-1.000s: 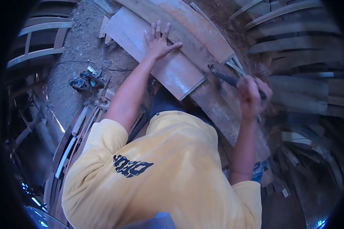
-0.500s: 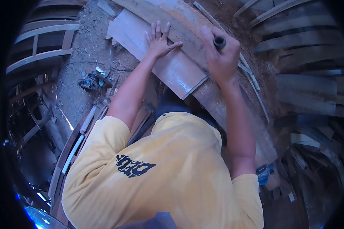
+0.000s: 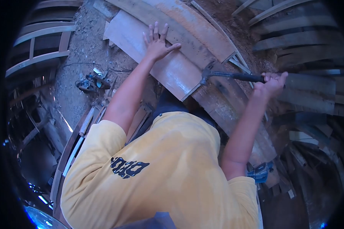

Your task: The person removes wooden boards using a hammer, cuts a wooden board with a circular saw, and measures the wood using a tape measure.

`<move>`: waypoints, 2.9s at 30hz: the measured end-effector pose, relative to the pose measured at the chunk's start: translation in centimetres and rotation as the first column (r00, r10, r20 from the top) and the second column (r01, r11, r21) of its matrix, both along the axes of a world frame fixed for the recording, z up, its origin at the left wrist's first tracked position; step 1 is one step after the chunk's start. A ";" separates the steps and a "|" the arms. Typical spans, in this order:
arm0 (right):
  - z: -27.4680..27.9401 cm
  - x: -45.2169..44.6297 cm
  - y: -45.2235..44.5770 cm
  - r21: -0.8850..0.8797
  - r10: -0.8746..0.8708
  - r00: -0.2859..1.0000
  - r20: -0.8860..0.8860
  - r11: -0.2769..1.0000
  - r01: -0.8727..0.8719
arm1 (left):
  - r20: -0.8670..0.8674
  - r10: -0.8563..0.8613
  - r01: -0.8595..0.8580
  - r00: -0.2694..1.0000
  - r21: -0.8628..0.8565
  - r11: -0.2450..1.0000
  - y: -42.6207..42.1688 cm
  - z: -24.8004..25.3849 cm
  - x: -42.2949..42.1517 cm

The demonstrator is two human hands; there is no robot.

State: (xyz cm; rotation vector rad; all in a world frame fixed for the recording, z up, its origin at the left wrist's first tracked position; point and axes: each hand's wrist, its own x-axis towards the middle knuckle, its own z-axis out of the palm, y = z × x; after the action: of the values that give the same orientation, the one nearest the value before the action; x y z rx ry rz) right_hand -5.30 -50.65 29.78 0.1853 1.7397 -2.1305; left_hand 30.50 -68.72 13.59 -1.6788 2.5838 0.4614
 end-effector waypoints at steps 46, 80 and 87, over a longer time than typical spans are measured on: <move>6.2 8.1 5.0 0.226 0.540 0.376 -0.753 0.749 -0.623 | 0.024 0.003 -0.004 1.000 0.052 0.999 -1.1 -0.2 0.5; 11.3 28.6 -30.5 0.236 0.870 0.419 -0.260 0.478 -0.846 | -0.745 0.250 0.062 0.619 0.364 0.929 -14.5 3.6 13.7; 4.7 34.2 -45.0 0.258 0.865 0.340 -0.368 0.446 -0.857 | -0.780 0.245 -0.252 0.577 0.115 0.961 -23.8 2.5 16.3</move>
State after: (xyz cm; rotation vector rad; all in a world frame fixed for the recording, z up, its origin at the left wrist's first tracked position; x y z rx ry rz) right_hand 28.90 -95.67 34.53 -1.1194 1.4913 -1.3328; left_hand 46.81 -92.56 16.06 -2.2326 2.8143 1.5441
